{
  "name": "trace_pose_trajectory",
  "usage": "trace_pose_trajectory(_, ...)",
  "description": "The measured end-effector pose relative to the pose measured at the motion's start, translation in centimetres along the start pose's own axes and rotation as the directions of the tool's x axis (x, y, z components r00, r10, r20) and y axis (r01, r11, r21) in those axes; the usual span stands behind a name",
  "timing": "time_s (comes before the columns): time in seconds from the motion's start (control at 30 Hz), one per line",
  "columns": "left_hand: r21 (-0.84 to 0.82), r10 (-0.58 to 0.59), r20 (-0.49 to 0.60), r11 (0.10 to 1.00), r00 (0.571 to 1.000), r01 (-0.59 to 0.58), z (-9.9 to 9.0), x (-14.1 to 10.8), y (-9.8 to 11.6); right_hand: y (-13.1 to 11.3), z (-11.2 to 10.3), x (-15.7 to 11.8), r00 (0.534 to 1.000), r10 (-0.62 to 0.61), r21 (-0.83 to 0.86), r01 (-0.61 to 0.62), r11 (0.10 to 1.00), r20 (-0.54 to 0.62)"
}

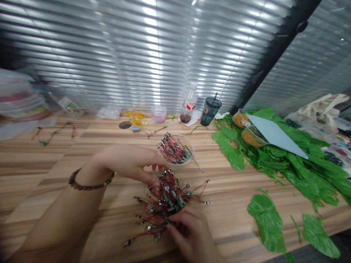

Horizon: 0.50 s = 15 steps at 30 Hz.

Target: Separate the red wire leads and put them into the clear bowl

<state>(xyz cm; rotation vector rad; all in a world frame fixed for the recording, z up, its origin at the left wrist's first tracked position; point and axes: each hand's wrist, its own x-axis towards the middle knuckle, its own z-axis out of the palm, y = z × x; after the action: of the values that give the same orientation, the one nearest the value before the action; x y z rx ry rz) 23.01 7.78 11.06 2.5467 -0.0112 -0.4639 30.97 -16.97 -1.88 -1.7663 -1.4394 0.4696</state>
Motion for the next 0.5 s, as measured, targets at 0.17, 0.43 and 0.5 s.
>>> trace_pose_trajectory(0.17, -0.038, -0.036, 0.045, 0.999, 0.998, 0.038, -0.3, -0.5, 0.2, -1.2, 2.4, 1.0, 0.998, -0.058, 0.062, 0.060, 0.996, -0.037)
trace_pose_trajectory(0.43, -0.050, -0.077, 0.014, 0.996, 0.997, 0.077, -0.4, -1.1, -0.2, -2.2, 1.9, 1.2, 0.978, -0.173, -0.099, 0.162, 0.982, -0.113)
trace_pose_trajectory(0.5, -0.061, -0.036, 0.025, 0.997, 0.999, 0.037, -0.4, -1.3, -0.2, -1.9, 1.5, 1.0, 0.982, -0.144, -0.098, 0.132, 0.986, -0.121)
